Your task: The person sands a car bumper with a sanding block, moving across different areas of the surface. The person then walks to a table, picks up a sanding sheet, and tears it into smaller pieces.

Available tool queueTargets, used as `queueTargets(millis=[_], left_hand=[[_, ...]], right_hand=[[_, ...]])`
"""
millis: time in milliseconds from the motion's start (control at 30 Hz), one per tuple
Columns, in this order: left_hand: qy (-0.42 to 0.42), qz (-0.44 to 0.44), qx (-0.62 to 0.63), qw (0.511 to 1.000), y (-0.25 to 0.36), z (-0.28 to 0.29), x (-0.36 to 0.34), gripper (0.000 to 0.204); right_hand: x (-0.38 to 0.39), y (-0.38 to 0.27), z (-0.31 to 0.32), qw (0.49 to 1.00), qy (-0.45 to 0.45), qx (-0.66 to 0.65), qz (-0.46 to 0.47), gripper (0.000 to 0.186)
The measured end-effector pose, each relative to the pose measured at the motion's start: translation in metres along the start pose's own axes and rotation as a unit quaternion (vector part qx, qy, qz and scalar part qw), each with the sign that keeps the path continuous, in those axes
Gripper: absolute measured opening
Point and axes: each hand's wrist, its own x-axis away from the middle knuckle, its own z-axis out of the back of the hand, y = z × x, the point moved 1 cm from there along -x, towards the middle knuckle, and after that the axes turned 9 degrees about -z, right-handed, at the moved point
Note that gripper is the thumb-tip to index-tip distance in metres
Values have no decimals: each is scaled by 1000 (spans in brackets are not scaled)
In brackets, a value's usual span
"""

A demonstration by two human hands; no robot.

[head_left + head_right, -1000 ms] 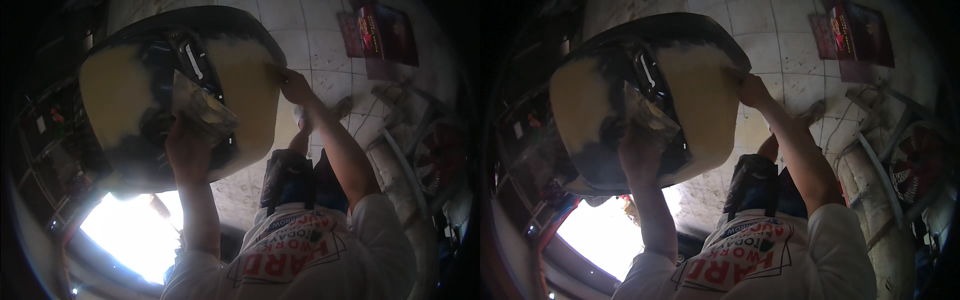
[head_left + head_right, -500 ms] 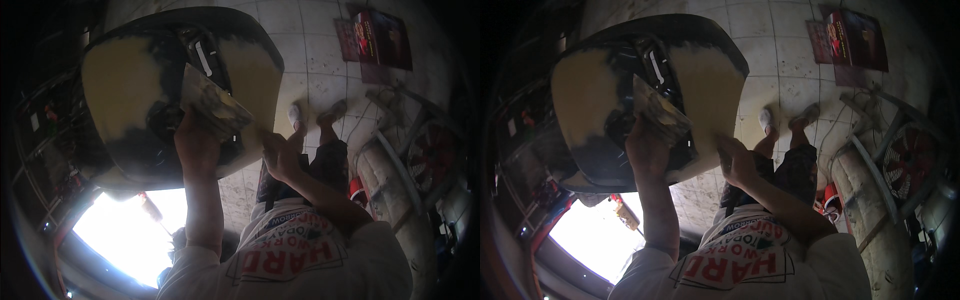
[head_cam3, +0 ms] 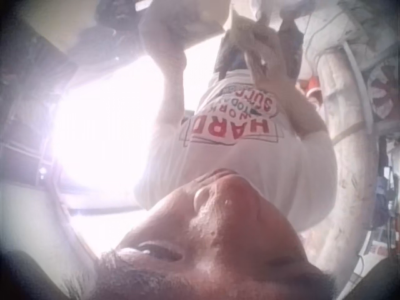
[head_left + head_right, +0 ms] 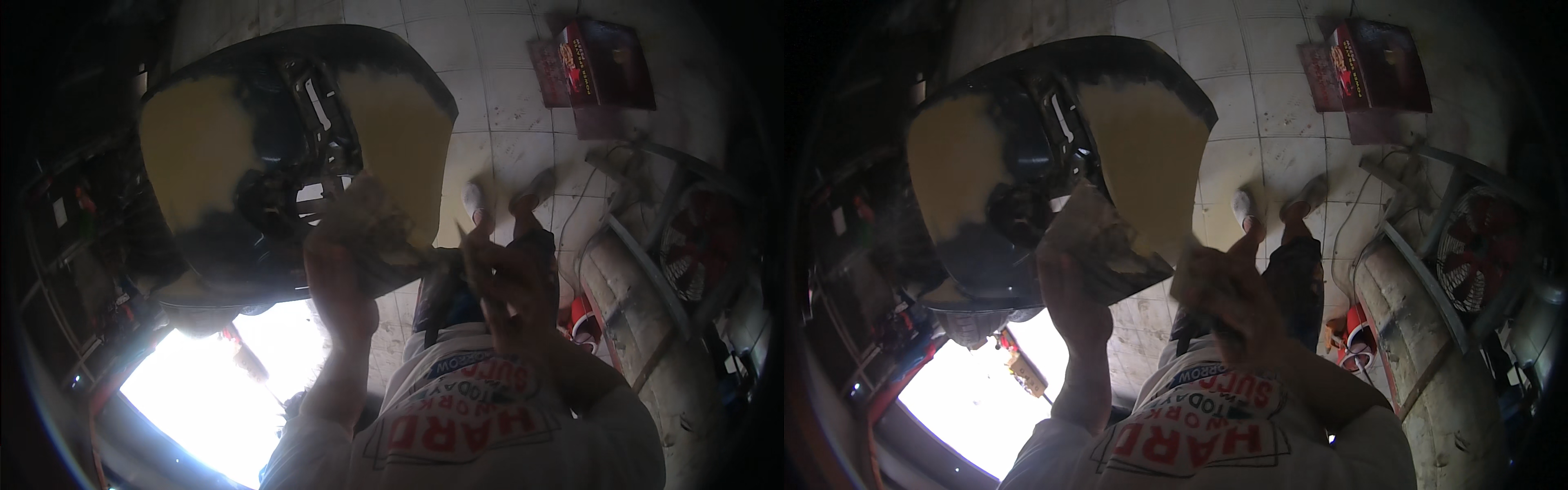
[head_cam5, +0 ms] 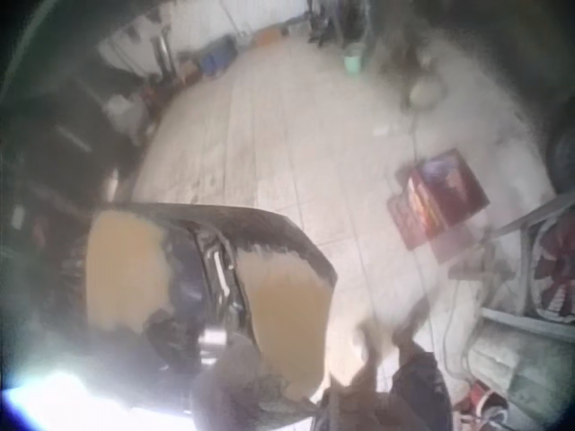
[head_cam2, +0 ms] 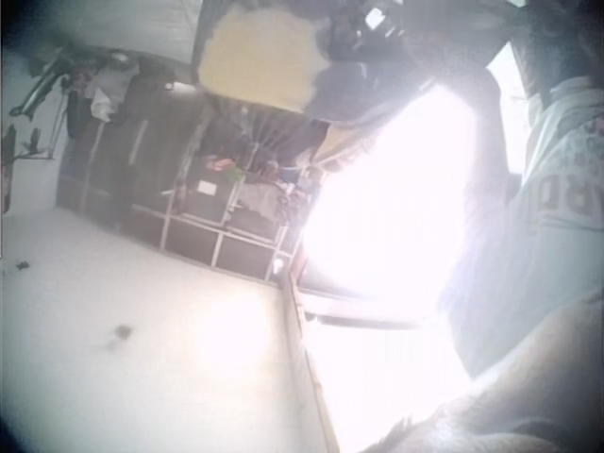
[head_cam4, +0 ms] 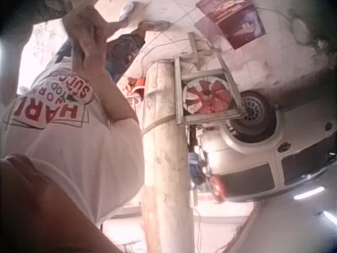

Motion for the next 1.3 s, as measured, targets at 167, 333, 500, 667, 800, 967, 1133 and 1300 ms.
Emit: queueTargets(millis=[167,333,500,667,800,967,1133,1300], left_hand=[[47,263,317,910,29,-2,8,33],[12,184,197,963,39,2,0,24],[-39,116,147,982,48,-2,1,23],[74,70,18,995,-2,30,-11,35],[-179,151,-142,962,-32,33,-33,50],[-249,185,-170,935,-24,10,-64,59],[-121,207,97,966,-53,-12,-67,53],[-208,183,-8,961,-81,-11,-54,47]], right_hand=[[-6,12,-9,983,-126,111,-78,50],[-33,16,41,922,-37,385,34,60],[-35,-5,29,928,-103,348,85,52],[-75,53,32,964,-124,201,-123,42],[-151,133,56,973,-35,150,-169,32],[-219,204,42,933,-38,234,-269,53],[-237,220,25,933,-42,221,-280,61],[-216,192,-11,948,-12,199,-248,54]])
